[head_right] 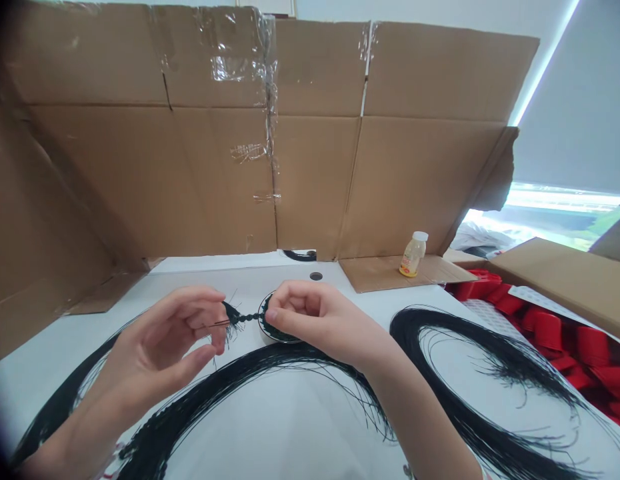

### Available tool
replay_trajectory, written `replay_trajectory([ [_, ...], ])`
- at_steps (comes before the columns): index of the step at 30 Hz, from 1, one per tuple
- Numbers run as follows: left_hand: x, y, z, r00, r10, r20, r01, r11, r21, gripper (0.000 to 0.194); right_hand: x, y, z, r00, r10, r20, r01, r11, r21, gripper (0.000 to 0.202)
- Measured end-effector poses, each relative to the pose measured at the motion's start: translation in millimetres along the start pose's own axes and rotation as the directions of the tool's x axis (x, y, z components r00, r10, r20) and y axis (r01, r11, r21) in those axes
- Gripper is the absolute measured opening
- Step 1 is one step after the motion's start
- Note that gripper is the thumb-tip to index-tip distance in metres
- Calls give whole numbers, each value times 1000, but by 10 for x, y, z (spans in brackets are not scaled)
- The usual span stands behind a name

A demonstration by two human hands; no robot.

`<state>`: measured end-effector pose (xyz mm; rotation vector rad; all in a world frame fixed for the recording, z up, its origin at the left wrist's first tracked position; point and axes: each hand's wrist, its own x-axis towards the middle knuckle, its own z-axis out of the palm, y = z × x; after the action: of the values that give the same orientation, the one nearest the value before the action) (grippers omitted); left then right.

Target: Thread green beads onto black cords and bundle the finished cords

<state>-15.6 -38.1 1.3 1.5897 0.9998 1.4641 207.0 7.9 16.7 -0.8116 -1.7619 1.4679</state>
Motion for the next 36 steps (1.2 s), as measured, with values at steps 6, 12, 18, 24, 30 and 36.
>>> replay_trajectory([
  [6, 39, -13, -52, 999, 26, 27, -27, 999, 19, 12, 4, 25, -21, 999, 20, 40, -19, 999, -26, 32],
  [12, 38, 0, -66, 998, -16, 61, 15, 1000, 1, 3, 5, 54, -20, 999, -12, 30, 13, 999, -43, 28],
  [18, 99, -37, -138, 973, -97, 209, 86, 994, 63, 11, -29, 44, -7, 1000, -13, 4, 13, 998, -59, 25],
  [24, 122, -92, -160, 930, -181, 320, 192, 981, -4, 13, -47, 37, 28, 1000, 27, 6, -27, 995, -93, 25],
  [30, 120, -100, -125, 900, -241, 364, 282, 957, -62, 17, -49, 8, 40, 999, 34, 41, -27, 989, -144, 28],
  [36, 136, -103, -154, 881, -289, 375, 346, 934, -92, 15, -62, 6, 7, 997, 52, 65, -40, 983, -179, 28],
])
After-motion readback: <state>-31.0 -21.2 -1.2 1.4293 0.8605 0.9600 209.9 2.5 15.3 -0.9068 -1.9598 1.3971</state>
